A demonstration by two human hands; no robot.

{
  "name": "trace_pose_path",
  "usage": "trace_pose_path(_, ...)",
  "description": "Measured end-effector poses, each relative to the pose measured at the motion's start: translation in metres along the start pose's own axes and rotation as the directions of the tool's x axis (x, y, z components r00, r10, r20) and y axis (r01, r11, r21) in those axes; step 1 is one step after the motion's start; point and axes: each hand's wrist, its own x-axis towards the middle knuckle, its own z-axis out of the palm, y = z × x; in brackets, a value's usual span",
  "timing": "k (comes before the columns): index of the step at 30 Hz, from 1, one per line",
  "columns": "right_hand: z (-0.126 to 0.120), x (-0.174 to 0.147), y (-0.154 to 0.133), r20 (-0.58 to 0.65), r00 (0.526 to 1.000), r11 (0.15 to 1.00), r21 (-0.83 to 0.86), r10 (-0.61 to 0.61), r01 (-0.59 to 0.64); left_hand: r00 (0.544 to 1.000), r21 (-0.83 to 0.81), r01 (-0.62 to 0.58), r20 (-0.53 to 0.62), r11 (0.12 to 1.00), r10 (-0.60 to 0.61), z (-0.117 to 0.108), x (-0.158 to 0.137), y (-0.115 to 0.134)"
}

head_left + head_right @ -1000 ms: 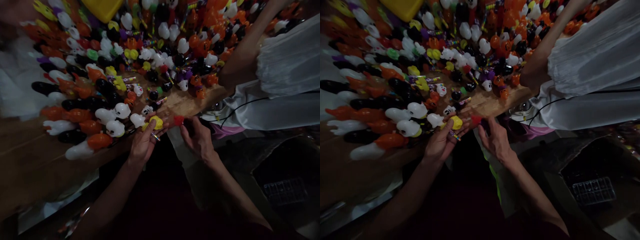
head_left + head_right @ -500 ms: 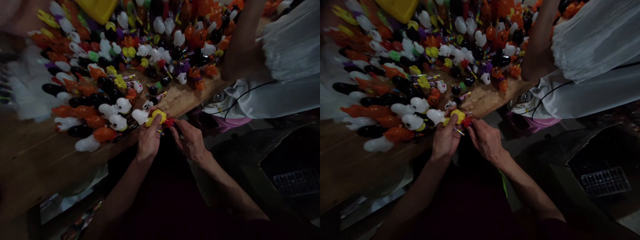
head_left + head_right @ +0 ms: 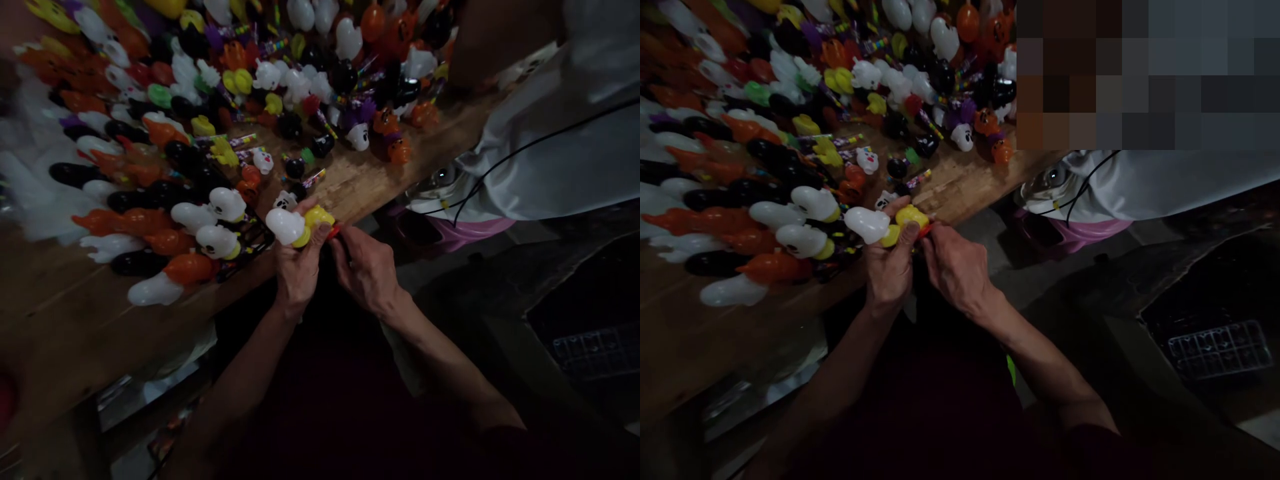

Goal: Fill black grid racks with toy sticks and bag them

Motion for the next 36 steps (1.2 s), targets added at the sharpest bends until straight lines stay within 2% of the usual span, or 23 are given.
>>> trace_pose_path(3,-0.003,0.002,0.0,-0.018,0.997,0.967,0.246,0.076,-0.069,0.997,0.041,-0.005,0.074,0.999,0.002,-0.002,0.004,0.005)
trace_pose_path(6,-0.015,0.0,0.002,0.085,0.986,0.867,0.471,0.142,-0.165,0.984,0.092,-0.051,0.177,0.994,0.034,-0.004,0.007,0.017)
trace_pose_path(8,-0.025,-0.003,0.003,0.208,0.966,0.81,0.534,0.153,-0.243,0.967,0.084,-0.076,0.249,0.994,0.053,-0.008,0.01,0.025)
trace_pose_path(11,-0.037,-0.007,0.005,0.411,0.9,0.752,0.546,0.145,-0.37,0.928,0.021,0.012,0.372,1.0,-0.019,-0.016,0.012,0.032)
trace_pose_path(14,-0.037,-0.01,0.003,0.505,0.856,0.696,0.574,0.115,-0.432,0.904,0.007,0.065,0.424,0.998,-0.062,-0.026,0.008,0.033)
trace_pose_path(17,-0.026,-0.011,0.002,0.48,0.871,0.684,0.6,0.107,-0.415,0.93,0.042,0.03,0.366,0.999,-0.043,-0.039,-0.003,0.031)
trace_pose_path(20,-0.015,-0.013,0.004,0.438,0.885,0.692,0.59,0.157,-0.415,0.96,0.067,0.044,0.275,0.997,-0.061,-0.053,-0.021,0.026)
trace_pose_path(23,-0.006,-0.014,0.007,0.351,0.903,0.723,0.554,0.248,-0.414,0.99,0.021,0.073,0.116,0.997,-0.075,-0.065,-0.038,0.021)
trace_pose_path(25,-0.002,-0.011,0.007,0.277,0.916,0.759,0.517,0.29,-0.396,0.994,0.013,0.105,0.023,0.994,-0.105,-0.072,-0.046,0.02)
trace_pose_path(28,0.004,-0.005,0.006,0.23,0.925,0.789,0.483,0.303,-0.379,0.981,0.037,0.191,0.013,0.981,-0.192,-0.081,-0.053,0.026)
trace_pose_path(32,0.009,0.004,0.006,0.241,0.924,0.807,0.454,0.298,-0.378,0.964,0.087,0.265,-0.004,0.96,-0.265,-0.092,-0.062,0.037)
trace_pose_path(34,0.009,0.007,0.006,0.244,0.932,0.856,0.382,0.27,-0.348,0.957,0.091,0.288,-0.004,0.953,-0.289,-0.097,-0.067,0.04)
trace_pose_path(36,0.007,0.009,0.004,0.229,0.953,0.92,0.294,0.196,-0.26,0.95,0.075,0.31,0.007,0.948,-0.311,-0.102,-0.072,0.04)
